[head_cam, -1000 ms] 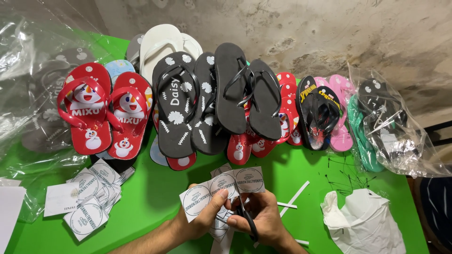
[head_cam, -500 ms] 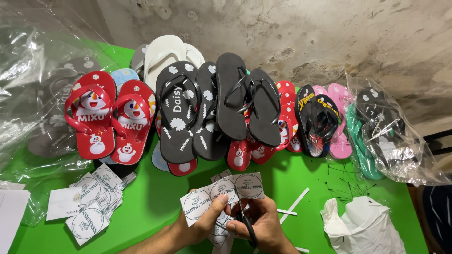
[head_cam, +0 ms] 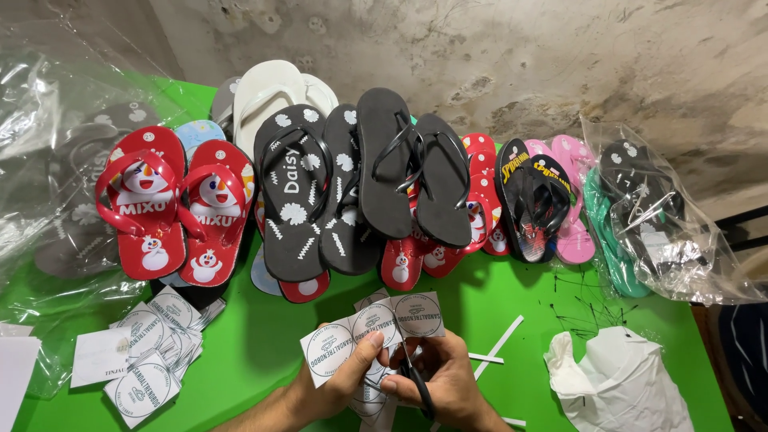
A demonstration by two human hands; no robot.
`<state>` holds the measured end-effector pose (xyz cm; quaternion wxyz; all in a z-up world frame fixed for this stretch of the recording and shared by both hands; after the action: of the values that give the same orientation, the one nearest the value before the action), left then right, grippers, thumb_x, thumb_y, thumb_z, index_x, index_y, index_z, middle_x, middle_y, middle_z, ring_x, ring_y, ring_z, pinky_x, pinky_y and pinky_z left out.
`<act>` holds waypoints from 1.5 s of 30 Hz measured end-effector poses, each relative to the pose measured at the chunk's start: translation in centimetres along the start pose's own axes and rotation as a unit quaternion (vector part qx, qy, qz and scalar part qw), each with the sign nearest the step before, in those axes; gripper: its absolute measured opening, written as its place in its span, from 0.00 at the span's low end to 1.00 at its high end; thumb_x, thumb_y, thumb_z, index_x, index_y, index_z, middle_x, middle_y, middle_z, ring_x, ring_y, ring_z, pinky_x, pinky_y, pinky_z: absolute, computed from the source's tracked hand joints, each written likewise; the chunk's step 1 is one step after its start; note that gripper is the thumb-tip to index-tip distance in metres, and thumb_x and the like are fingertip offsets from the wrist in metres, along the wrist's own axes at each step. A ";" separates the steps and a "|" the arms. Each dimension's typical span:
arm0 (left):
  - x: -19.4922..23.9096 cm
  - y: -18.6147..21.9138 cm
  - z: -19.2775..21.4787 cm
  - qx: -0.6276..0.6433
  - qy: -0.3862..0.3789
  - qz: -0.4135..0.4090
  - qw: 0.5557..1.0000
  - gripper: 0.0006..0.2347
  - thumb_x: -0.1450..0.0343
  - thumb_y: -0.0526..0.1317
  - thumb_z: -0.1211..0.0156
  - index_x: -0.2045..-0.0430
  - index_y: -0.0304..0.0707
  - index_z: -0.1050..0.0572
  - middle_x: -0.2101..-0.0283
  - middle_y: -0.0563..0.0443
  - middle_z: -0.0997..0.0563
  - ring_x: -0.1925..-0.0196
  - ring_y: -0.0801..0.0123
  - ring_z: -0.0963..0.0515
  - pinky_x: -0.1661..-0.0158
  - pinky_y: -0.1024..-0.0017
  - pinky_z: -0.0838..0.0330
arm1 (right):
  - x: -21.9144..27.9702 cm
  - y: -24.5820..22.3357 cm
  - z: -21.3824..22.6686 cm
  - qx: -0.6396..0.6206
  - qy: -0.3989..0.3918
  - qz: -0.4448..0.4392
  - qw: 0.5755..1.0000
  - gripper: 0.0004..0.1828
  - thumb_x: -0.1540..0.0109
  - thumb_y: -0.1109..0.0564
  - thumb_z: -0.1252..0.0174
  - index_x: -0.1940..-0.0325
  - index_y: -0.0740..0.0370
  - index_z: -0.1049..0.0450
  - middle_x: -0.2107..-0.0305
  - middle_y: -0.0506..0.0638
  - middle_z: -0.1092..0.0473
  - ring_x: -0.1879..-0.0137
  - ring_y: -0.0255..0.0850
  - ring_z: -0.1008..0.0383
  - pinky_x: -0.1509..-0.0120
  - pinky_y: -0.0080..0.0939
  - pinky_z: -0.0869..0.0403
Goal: Cutting out circular brand labels from a printed sheet using scissors
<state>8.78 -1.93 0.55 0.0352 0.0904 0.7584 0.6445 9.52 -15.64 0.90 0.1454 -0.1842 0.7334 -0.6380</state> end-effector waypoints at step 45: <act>0.3 -1.1 -0.8 -0.049 -0.032 0.006 0.998 0.16 0.25 0.48 0.50 0.80 0.41 0.22 0.79 0.55 0.21 0.75 0.71 0.22 0.69 0.73 0.26 | 0.2 -0.3 -0.6 -0.058 -0.020 0.017 0.998 0.21 0.45 0.61 0.26 0.55 0.71 0.29 0.69 0.55 0.27 0.64 0.41 0.25 0.64 0.37 0.23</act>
<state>8.22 -2.79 -0.38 0.0596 0.1136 0.7235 0.6783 9.10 -15.23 1.30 0.1596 -0.1925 0.7692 -0.5881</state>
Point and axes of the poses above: each hand's wrist, its own x-axis away from the middle knuckle, its own z-axis out of the back of the hand, y = z × x, the point moved 9 cm from there along -x, towards the middle knuckle
